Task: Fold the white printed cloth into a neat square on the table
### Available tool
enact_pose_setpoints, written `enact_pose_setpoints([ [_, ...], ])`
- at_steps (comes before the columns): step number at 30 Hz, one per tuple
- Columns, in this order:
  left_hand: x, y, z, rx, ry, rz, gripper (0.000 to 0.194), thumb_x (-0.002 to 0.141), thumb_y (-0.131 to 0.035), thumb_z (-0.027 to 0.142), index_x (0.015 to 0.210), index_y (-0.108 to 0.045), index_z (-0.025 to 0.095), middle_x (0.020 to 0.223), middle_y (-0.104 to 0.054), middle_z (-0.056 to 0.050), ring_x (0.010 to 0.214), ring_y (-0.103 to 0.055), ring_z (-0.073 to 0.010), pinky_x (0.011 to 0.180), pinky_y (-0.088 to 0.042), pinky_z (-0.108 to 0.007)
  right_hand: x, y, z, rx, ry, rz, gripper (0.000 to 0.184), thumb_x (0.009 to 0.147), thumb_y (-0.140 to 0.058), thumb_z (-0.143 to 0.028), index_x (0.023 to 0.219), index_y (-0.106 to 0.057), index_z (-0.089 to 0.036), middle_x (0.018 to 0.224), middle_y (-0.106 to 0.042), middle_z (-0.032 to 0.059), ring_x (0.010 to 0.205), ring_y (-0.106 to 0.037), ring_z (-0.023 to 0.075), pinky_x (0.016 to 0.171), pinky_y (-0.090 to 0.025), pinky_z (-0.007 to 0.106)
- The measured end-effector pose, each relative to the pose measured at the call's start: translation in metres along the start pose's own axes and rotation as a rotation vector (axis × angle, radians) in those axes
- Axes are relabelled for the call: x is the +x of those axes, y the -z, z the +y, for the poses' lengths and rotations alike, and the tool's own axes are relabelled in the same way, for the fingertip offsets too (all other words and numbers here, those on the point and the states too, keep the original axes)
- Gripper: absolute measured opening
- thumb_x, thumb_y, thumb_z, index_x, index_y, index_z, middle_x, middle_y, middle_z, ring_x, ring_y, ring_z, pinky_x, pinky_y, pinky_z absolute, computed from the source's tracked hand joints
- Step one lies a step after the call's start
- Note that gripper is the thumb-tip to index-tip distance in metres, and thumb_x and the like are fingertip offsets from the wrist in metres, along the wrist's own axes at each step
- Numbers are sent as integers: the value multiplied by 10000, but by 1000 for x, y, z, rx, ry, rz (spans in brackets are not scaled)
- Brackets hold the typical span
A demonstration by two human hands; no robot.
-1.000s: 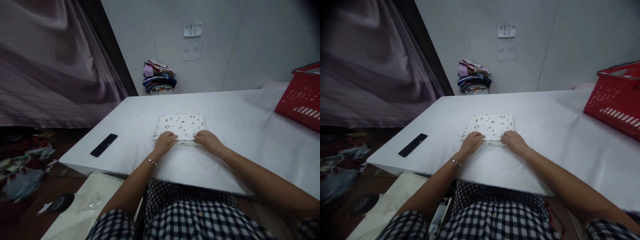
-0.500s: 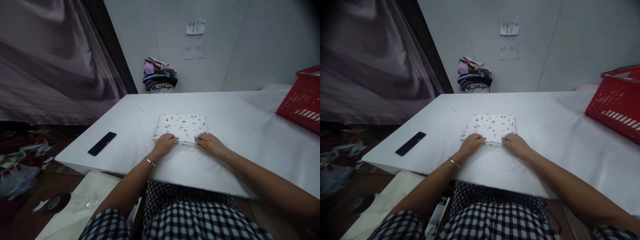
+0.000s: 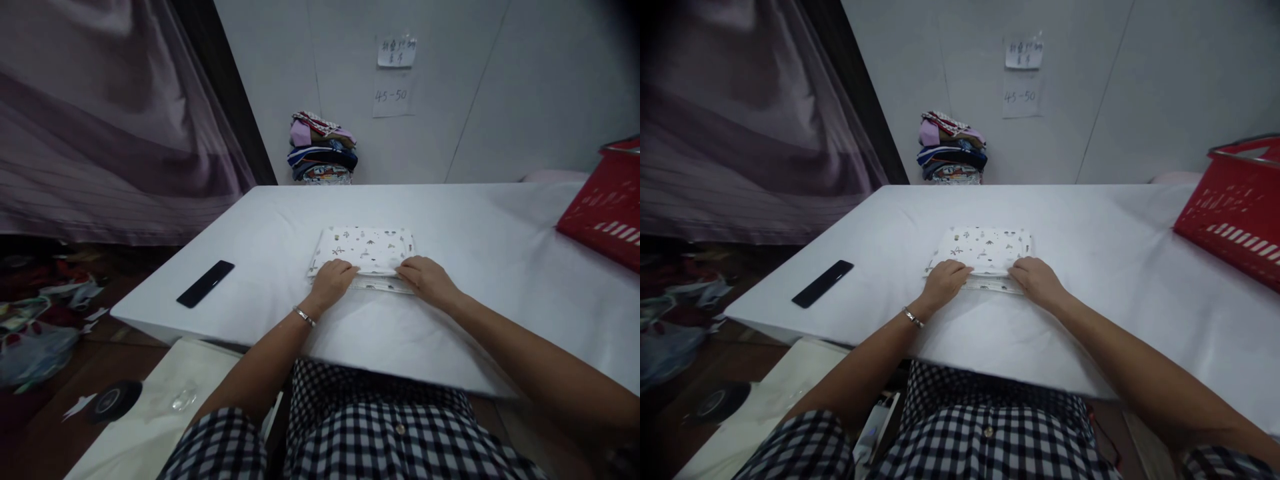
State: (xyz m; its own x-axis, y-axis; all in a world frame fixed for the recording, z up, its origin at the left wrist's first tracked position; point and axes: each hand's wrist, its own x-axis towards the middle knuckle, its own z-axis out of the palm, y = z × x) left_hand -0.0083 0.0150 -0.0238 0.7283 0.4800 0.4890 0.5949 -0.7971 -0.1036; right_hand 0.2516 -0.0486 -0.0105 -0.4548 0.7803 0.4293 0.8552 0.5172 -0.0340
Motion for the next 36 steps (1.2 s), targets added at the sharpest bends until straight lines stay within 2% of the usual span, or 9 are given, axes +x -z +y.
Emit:
enact_pose_setpoints([
  [2,-2,-4,1,17,-14,19,250,924,-371,197,1002,-608,202,877,-627,-39,831,-525,-171,703,-369,-315,-2,-4,2,-46,-7,16,281,913,-377,-216,929,-656,-187,877,-634,88,783,-521,204,653,-344,312],
  [7,-10,-11,5,34,-65,11,218,919,-393,192,975,-604,199,864,-620,-35,829,-521,-163,695,-354,-306,-11,-13,0,-21,77,-81,293,923,-363,-211,891,-655,-202,862,-625,67,762,-499,185,667,-345,303],
  [14,0,-2,2,61,-51,28,229,924,-376,187,994,-594,205,855,-615,-42,833,-522,-166,723,-351,-323,-7,-8,3,-88,55,-48,298,921,-346,-198,925,-643,-213,888,-637,66,786,-512,189,667,-345,310],
  [17,-2,-5,3,45,-49,19,232,927,-368,192,982,-593,196,850,-609,-42,826,-523,-164,718,-353,-322,-8,-10,3,-101,65,-19,293,917,-345,-175,953,-634,-206,908,-634,71,809,-515,193,682,-346,314],
  [20,-8,-11,6,-1,-62,-8,231,927,-365,187,986,-589,194,853,-603,-42,825,-523,-158,711,-358,-314,-12,-15,0,-40,123,-50,303,914,-334,-150,961,-628,-208,901,-629,69,816,-514,191,700,-349,315],
  [23,-12,-13,8,-17,-56,-17,223,922,-377,183,1007,-583,196,867,-599,-46,840,-523,-160,726,-363,-316,-14,-16,-3,-18,105,-74,294,914,-344,-158,941,-632,-211,874,-622,64,805,-512,190,685,-342,311],
  [26,-14,-11,8,9,-55,-30,233,921,-373,171,1042,-572,192,897,-604,-52,857,-521,-166,736,-373,-320,-15,-15,-5,-40,99,-86,289,920,-346,-171,951,-632,-201,865,-620,65,795,-514,193,682,-345,315],
  [30,-19,-5,4,22,-53,-47,256,909,-386,151,1106,-545,194,986,-605,-64,922,-518,-178,785,-389,-335,-20,-13,-7,-35,112,-69,293,928,-337,-182,1064,-596,-197,959,-627,85,857,-529,209,724,-370,331],
  [36,-33,6,-13,34,13,-53,219,896,-414,161,1034,-578,207,957,-611,-66,928,-529,-183,781,-397,-344,-27,-15,-5,3,95,-41,271,919,-390,-252,1113,-572,-207,1027,-616,103,887,-545,220,748,-399,350],
])
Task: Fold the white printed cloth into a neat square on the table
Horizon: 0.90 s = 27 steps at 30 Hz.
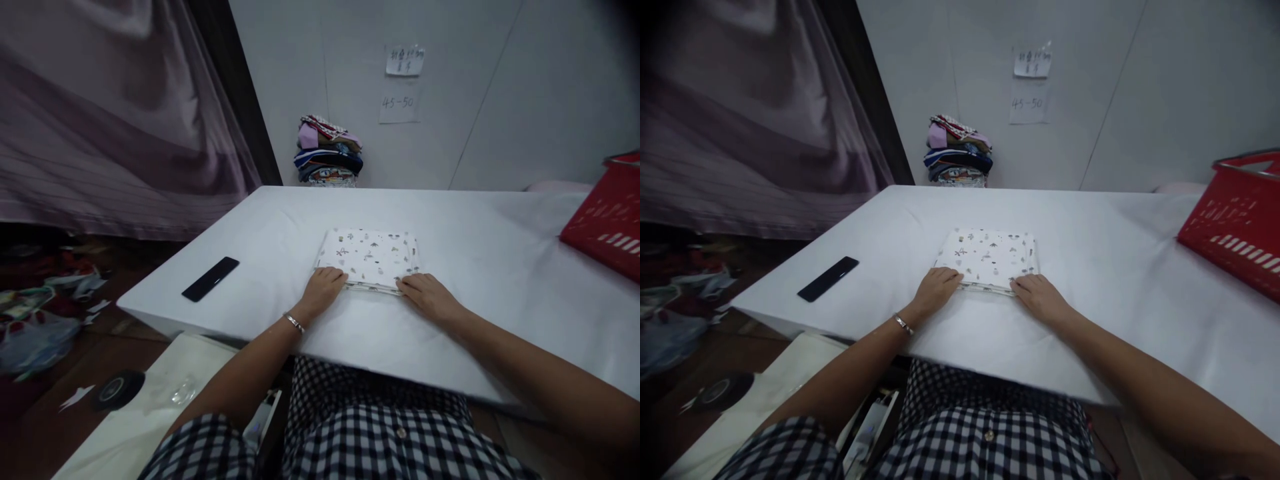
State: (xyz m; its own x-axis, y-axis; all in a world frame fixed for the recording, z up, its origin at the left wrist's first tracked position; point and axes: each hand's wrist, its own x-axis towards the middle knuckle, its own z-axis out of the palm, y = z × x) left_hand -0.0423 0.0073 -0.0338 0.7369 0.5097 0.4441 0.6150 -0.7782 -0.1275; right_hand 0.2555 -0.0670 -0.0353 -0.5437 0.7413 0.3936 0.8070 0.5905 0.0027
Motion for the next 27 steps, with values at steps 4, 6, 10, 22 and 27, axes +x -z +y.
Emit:
enact_pose_setpoints([
  [4,-8,3,-10,0,60,29,194,891,-432,172,991,-591,220,931,-615,-58,916,-532,-183,772,-393,-342,6,5,1,105,-82,-4,285,935,-341,-256,1008,-615,-229,895,-634,75,797,-551,200,696,-419,334],
  [6,-10,3,-13,-3,79,37,177,889,-443,188,966,-599,222,915,-618,-54,901,-534,-184,759,-389,-342,9,6,2,146,-122,-36,292,936,-336,-250,945,-626,-221,813,-626,61,740,-545,188,667,-420,319],
  [10,-15,0,-13,15,77,18,178,890,-441,190,950,-607,214,905,-621,-48,888,-531,-186,746,-386,-342,4,0,5,102,-46,-33,294,925,-342,-216,1067,-600,-228,945,-632,78,831,-544,213,729,-425,355],
  [22,18,17,-1,-145,231,114,263,904,-412,349,1041,-582,202,1144,-583,-63,1087,-495,-187,920,-397,-363,38,18,-12,143,-77,20,286,897,-416,-305,1070,-623,-211,1063,-619,109,953,-568,238,793,-464,401],
  [27,31,-8,9,-60,349,-32,462,877,-412,465,1244,-474,193,1371,-426,-86,1290,-330,-258,1048,-274,-467,62,-9,-22,56,-34,-97,517,898,-391,-437,1345,-394,-177,1397,-388,133,1286,-329,290,1011,-299,518],
])
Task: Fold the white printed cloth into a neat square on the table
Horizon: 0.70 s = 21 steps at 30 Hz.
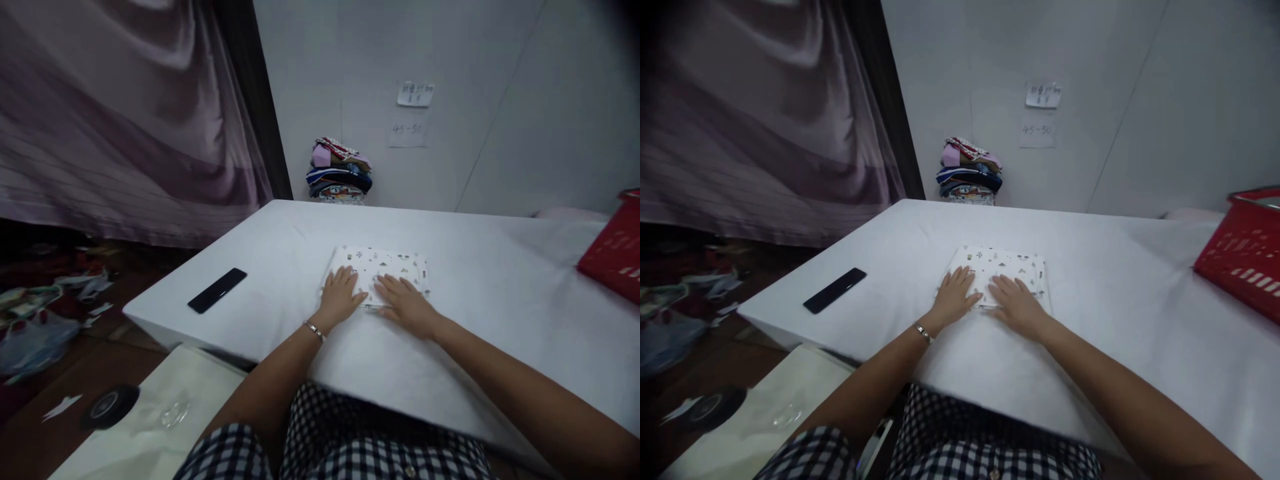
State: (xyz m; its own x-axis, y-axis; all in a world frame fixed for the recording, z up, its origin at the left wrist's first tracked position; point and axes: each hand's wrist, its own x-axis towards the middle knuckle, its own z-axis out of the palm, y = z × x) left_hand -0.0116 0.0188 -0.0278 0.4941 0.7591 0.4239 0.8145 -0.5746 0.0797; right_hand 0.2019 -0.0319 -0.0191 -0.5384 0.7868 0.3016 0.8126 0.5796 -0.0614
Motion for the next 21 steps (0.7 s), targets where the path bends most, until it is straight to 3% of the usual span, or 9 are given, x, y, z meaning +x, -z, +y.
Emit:
enact_pose_setpoints([
  [4,-6,-10,-4,53,7,-10,476,890,-363,470,1260,-472,192,1362,-441,-86,1287,-345,-261,1070,-240,-469,-6,-25,-3,0,-12,-83,611,893,-371,-487,1415,-268,-187,1448,-299,123,1335,-233,274,1062,-213,506],
  [9,-6,-9,-5,55,-12,23,464,888,-376,449,1254,-483,186,1339,-467,-93,1279,-359,-266,1069,-246,-468,-6,-13,0,160,-61,-142,630,887,-328,-550,1417,-268,-215,1461,-273,99,1344,-213,260,1069,-199,495],
  [12,-5,-10,-5,45,-3,36,454,884,-387,445,1246,-494,193,1334,-472,-91,1276,-364,-271,1065,-248,-476,0,0,23,271,-159,-79,600,896,-305,-545,1411,-284,-238,1451,-305,70,1337,-242,237,1072,-221,460],
  [15,-4,-12,-5,38,-2,35,449,884,-387,443,1242,-501,198,1333,-475,-87,1274,-365,-275,1064,-244,-484,5,0,57,233,-410,87,574,894,-331,-512,1375,-363,-201,1435,-332,102,1337,-235,266,1070,-222,468],
  [17,-4,-13,-5,39,1,33,450,884,-385,442,1241,-504,194,1335,-472,-88,1271,-368,-277,1061,-245,-487,4,-9,76,201,-541,70,600,870,-386,-515,1365,-373,-176,1441,-313,127,1342,-203,302,1058,-229,492],
  [21,-4,-13,-5,45,9,40,452,885,-385,438,1242,-504,189,1336,-470,-95,1266,-374,-281,1054,-248,-491,-1,-34,89,238,-570,6,616,857,-401,-533,1348,-386,-162,1467,-251,131,1356,-142,308,1056,-217,504],
])
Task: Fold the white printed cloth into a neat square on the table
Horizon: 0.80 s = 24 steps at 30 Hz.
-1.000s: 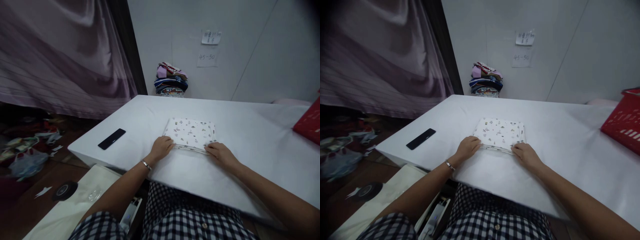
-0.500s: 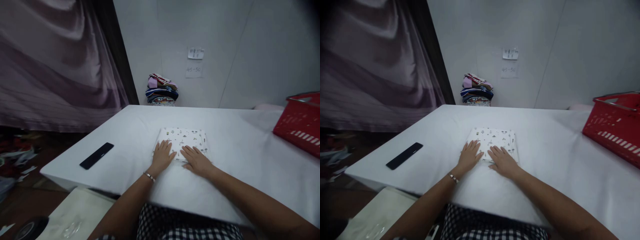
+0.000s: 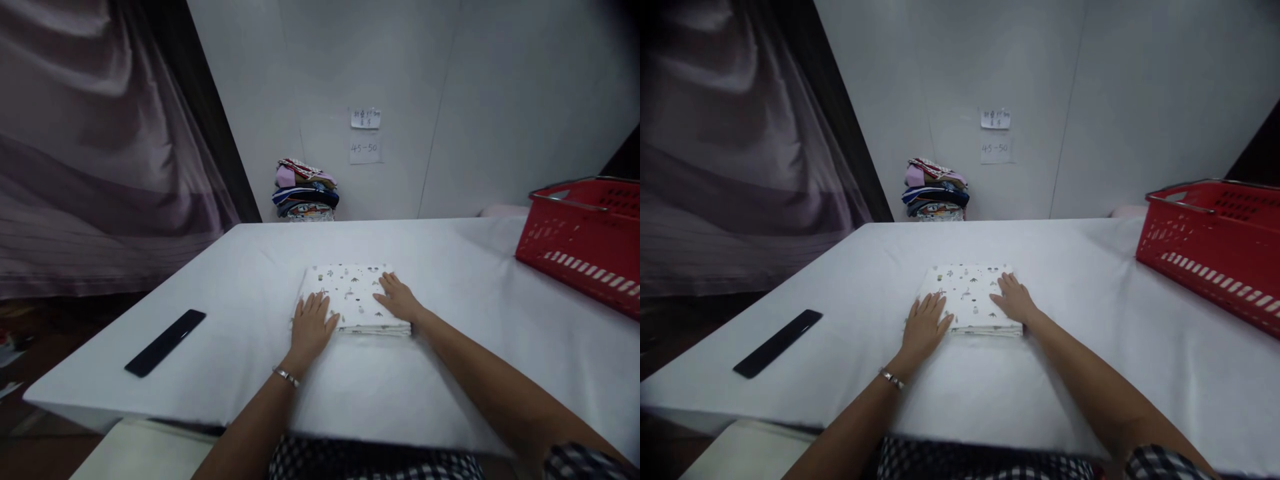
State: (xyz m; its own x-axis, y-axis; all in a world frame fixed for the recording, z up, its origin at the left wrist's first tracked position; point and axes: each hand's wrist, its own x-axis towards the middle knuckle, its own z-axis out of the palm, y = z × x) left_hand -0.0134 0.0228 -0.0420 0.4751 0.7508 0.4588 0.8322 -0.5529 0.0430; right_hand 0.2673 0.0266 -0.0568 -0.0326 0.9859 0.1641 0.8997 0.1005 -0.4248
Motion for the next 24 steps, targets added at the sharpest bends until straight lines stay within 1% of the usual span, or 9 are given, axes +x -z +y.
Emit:
enact_pose_setpoints([
  [2,0,0,0,-3,4,-2,451,885,-386,436,1240,-507,186,1337,-469,-95,1267,-371,-281,1054,-243,-491,-1,-6,3,65,6,7,609,846,-421,-541,1335,-409,-179,1471,-246,117,1362,-116,299,1068,-201,494],
  [4,-1,0,1,-22,13,-4,447,883,-389,438,1229,-516,185,1330,-477,-92,1264,-375,-278,1056,-237,-489,0,-6,7,186,-33,25,589,828,-461,-528,1317,-442,-201,1467,-262,98,1361,-131,281,1081,-198,462],
  [8,-1,3,-1,-104,68,28,391,864,-431,437,1155,-566,214,1266,-541,-68,1237,-408,-261,1053,-240,-484,10,2,19,416,-250,136,565,816,-488,-454,1328,-440,-221,1453,-301,66,1317,-287,255,1069,-266,401],
  [11,-1,7,-7,-132,194,112,329,843,-473,419,1086,-594,233,1231,-567,-54,1210,-434,-251,1047,-255,-475,26,8,30,438,-331,152,614,801,-504,-423,1362,-391,-202,1378,-425,96,1223,-433,273,1014,-343,423],
  [14,-1,10,-18,-151,404,158,349,840,-464,390,1111,-579,200,1256,-538,-88,1181,-458,-243,1002,-339,-418,47,12,36,457,-348,118,680,764,-557,-406,1373,-372,-169,1312,-499,120,1143,-512,271,958,-402,398],
  [16,-1,11,-24,-178,522,101,427,834,-454,398,1170,-544,151,1243,-539,-122,1149,-483,-251,957,-389,-387,60,14,38,464,-330,81,709,716,-617,-376,1354,-405,-150,1305,-504,125,1140,-513,271,951,-407,372],
  [19,-1,14,-26,-182,613,-34,547,818,-450,439,1247,-479,100,1138,-599,-143,1069,-531,-278,900,-422,-392,74,19,41,466,-286,19,693,629,-700,-316,1276,-508,-161,1258,-552,105,1108,-535,271,940,-413,350],
  [21,-1,16,-23,-157,626,-76,578,809,-456,450,1273,-452,106,1091,-620,-144,1030,-551,-289,870,-430,-404,79,22,43,468,-260,-14,662,582,-733,-293,1212,-567,-173,1166,-616,85,1028,-582,262,896,-442,337],
  [24,-1,16,-22,-179,607,-95,557,803,-467,427,1273,-440,128,1129,-606,-146,1018,-566,-285,841,-441,-400,79,25,45,473,-235,-33,630,563,-739,-286,1164,-594,-161,989,-682,62,887,-627,236,804,-479,321],
])
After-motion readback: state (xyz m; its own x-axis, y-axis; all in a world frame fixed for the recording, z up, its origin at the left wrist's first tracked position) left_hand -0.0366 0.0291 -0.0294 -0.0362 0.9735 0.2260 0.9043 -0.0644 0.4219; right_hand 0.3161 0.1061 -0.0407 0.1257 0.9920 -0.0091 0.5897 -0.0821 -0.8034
